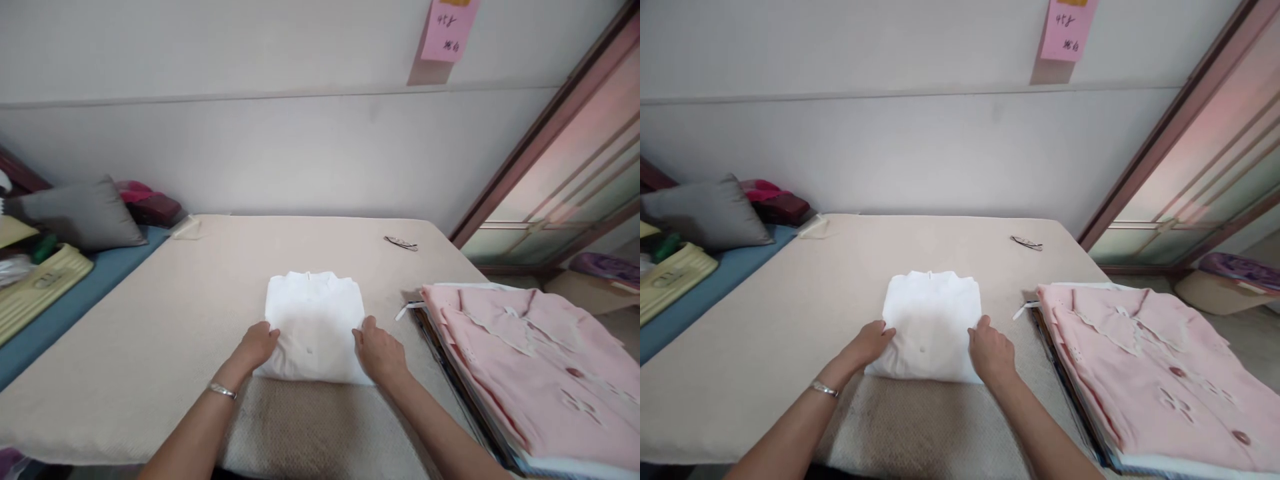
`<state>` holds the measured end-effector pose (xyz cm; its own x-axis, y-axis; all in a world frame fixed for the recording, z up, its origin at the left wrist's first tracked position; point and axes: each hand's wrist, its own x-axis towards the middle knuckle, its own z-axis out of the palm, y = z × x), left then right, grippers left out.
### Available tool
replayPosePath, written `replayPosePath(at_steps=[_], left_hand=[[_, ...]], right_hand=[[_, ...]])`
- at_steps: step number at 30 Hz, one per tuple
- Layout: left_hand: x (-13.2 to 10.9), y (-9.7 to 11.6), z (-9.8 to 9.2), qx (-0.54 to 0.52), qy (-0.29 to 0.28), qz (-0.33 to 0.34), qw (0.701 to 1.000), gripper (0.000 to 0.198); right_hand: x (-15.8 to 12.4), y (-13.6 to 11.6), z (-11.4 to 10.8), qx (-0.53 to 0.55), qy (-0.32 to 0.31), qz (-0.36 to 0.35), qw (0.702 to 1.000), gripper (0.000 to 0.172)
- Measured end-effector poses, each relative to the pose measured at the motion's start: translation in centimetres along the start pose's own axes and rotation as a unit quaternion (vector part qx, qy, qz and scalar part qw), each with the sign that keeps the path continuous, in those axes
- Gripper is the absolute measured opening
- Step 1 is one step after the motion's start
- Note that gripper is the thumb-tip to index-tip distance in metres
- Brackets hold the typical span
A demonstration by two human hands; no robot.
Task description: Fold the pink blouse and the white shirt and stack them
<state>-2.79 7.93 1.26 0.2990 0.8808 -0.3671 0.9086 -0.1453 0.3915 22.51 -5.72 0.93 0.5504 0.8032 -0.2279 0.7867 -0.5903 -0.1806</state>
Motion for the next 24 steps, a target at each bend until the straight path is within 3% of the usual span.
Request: replayPosePath(at_steps=[3, 6, 8, 12, 14, 16, 18, 20, 22, 24], left_hand=[[-0.8, -0.3, -0.4, 0.005, -0.024, 0.022, 0.999, 0.033], [-1.8, -1.0, -1.2, -0.013, -0.042, 0.064, 0.997, 0.024], [-2.3, -1.4, -1.6, -0.032, -0.067, 0.053, 0.996, 0.018], [-3.1, -1.7, -2.3, -0.046, -0.168, 0.006, 0.985, 0.015], [-3.2, -1.5, -2.7, -0.031, -0.176, 0.005, 0.984, 0.016], [-3.1, -1.0, -3.0, 0.014, -0.101, -0.005, 0.995, 0.02], [-2.6, -0.3, -3.0, 0.082, 0.039, -0.032, 0.995, 0.027], [-2.0, 0.4, -2.7, 0.119, 0.147, -0.062, 0.98, 0.033], [-1.3, 1.1, -2.1, 0.107, 0.168, -0.065, 0.978, 0.031], [-0.8, 1.6, -1.7, 0.091, 0.155, -0.06, 0.982, 0.025]], right_hand=[[-1.1, 0.0, -0.2, -0.012, 0.007, -0.001, 1.0, 0.032], [-1.9, -0.1, 0.1, 0.002, -0.015, -0.009, 1.0, 0.029], [-2.1, 0.0, 0.4, 0.008, -0.035, -0.018, 0.999, 0.025], [-2.2, 0.6, 0.2, 0.006, -0.083, -0.033, 0.996, 0.019], [-2.3, 1.0, -0.4, -0.017, -0.088, -0.042, 0.995, 0.019], [-2.4, 1.3, -1.2, -0.061, -0.048, -0.043, 0.996, 0.022], [-2.4, 1.0, -1.6, -0.099, 0.033, -0.052, 0.993, 0.028], [-2.2, 0.3, -1.1, -0.103, 0.12, -0.109, 0.982, 0.037], [-1.8, -0.5, 0.3, -0.082, 0.158, -0.195, 0.964, 0.05], [-1.3, -1.1, 1.9, -0.062, 0.136, -0.247, 0.957, 0.065]])
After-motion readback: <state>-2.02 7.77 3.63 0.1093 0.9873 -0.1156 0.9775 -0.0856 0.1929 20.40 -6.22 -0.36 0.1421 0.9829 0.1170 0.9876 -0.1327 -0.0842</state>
